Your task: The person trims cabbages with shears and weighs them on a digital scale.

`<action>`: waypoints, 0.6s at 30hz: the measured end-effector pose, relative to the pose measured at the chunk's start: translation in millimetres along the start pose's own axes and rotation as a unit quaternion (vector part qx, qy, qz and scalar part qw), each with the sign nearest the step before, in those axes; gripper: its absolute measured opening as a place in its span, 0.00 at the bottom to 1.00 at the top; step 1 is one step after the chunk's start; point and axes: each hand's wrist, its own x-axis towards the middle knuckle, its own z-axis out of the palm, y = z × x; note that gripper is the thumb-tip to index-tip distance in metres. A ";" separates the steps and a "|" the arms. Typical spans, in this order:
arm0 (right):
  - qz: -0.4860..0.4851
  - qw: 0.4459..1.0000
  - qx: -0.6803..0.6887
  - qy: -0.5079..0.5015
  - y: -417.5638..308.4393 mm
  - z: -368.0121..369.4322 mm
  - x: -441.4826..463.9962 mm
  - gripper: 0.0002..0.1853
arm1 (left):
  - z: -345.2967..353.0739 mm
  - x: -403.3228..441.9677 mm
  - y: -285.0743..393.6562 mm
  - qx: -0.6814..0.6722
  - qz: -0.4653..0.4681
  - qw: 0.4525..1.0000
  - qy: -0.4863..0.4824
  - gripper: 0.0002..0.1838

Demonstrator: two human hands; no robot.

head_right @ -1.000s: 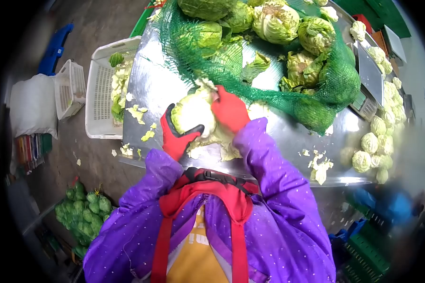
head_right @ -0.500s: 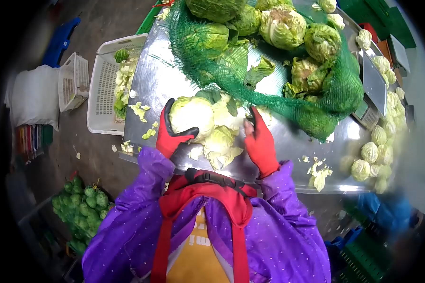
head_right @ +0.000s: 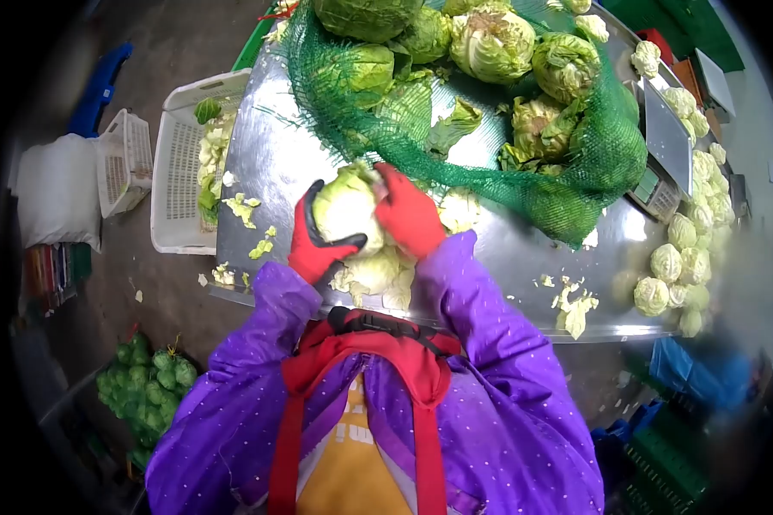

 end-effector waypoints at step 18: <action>0.086 0.986 0.097 0.101 44.9 -22.2 -90.9 0.28 | -25.9 -8.2 9.7 -0.088 -0.034 0.996 -0.005 0.64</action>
